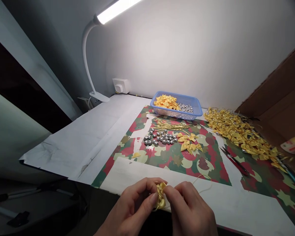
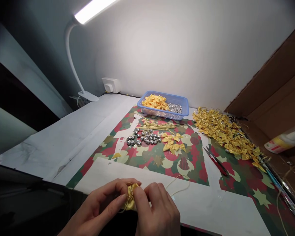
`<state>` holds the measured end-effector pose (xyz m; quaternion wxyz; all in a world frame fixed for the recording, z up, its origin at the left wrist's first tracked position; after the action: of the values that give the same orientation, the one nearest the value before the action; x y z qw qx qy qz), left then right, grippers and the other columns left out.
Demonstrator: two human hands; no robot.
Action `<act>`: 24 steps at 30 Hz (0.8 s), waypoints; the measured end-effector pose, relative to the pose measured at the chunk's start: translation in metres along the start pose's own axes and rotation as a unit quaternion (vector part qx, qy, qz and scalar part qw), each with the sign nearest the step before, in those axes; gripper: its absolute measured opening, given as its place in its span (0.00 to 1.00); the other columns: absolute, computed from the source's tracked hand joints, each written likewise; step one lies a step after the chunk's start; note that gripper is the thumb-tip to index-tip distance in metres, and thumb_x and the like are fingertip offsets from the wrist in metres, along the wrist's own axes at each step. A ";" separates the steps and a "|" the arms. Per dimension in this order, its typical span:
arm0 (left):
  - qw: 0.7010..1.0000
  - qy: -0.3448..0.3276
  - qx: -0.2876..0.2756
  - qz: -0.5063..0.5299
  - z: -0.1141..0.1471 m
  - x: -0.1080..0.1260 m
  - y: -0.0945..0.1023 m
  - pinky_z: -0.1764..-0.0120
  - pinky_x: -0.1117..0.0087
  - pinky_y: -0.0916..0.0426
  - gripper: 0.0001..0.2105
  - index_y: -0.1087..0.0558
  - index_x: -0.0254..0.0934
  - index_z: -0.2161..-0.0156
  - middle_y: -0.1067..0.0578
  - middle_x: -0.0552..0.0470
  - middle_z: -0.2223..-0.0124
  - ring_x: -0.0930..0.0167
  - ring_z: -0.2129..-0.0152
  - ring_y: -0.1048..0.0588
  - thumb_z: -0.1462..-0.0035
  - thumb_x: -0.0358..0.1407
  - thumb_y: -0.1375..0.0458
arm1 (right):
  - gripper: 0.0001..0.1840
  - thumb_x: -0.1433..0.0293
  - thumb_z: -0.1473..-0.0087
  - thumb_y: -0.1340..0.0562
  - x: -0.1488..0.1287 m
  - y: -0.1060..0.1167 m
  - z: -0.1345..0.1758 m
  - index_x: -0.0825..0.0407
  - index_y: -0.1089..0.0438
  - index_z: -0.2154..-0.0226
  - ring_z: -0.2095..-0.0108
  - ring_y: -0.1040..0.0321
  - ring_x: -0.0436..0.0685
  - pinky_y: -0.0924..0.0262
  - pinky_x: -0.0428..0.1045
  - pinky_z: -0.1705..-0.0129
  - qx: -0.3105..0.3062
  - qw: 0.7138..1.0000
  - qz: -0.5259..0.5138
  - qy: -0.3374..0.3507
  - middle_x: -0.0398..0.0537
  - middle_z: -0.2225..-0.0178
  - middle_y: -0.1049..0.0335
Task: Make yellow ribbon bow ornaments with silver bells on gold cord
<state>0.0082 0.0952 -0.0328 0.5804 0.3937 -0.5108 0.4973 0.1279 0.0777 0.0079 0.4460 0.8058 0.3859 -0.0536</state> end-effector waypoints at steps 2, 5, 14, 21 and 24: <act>1.000 0.004 0.010 0.002 0.000 -0.001 0.002 0.56 0.69 0.34 0.12 0.28 0.39 0.67 0.23 0.48 0.58 0.60 0.53 0.29 0.36 0.44 0.43 | 0.10 0.73 0.35 0.44 -0.001 0.001 -0.001 0.50 0.27 0.58 0.74 0.39 0.53 0.49 0.46 0.74 -0.002 0.999 0.030 0.011 0.45 0.74 0.37; 1.000 0.009 0.004 0.002 -0.002 -0.002 0.001 0.61 0.69 0.35 0.13 0.28 0.39 0.66 0.25 0.50 0.60 0.64 0.61 0.29 0.34 0.45 0.45 | 0.10 0.73 0.36 0.44 -0.002 0.002 -0.003 0.49 0.27 0.59 0.74 0.40 0.53 0.50 0.46 0.73 -0.007 0.999 0.039 0.018 0.45 0.74 0.37; 0.999 -0.011 -0.022 -0.029 -0.005 -0.008 -0.007 0.64 0.70 0.34 0.12 0.28 0.39 0.64 0.28 0.53 0.66 0.68 0.68 0.31 0.33 0.43 0.47 | 0.12 0.72 0.33 0.50 0.011 -0.014 -0.003 0.47 0.32 0.58 0.71 0.36 0.54 0.44 0.46 0.71 -0.028 0.983 -0.156 -0.088 0.44 0.71 0.37; 0.998 -0.036 -0.011 -0.058 -0.008 0.001 -0.007 0.59 0.68 0.31 0.10 0.24 0.38 0.62 0.24 0.51 0.65 0.65 0.66 0.27 0.34 0.37 0.46 | 0.12 0.74 0.36 0.50 0.015 -0.023 0.000 0.47 0.32 0.60 0.72 0.36 0.53 0.43 0.46 0.72 -0.022 0.969 -0.217 -0.113 0.43 0.70 0.36; 0.998 -0.031 0.001 -0.062 -0.008 0.004 -0.005 0.61 0.68 0.31 0.10 0.23 0.38 0.65 0.24 0.50 0.67 0.64 0.67 0.27 0.36 0.39 0.44 | 0.12 0.74 0.36 0.46 0.019 -0.016 0.000 0.46 0.29 0.62 0.62 0.31 0.53 0.38 0.45 0.65 0.009 0.966 -0.230 -0.114 0.45 0.61 0.31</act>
<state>0.0148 0.1028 -0.0295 0.5935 0.4409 -0.5024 0.4483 0.1307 0.0935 -0.0114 0.4558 0.6877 0.5070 -0.2493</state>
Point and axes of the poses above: each hand's wrist, its own z-axis away from the middle knuckle, its own y-axis out of the back of the hand, x = y × z, the point moved 10 cm from there along -z, towards the middle knuckle
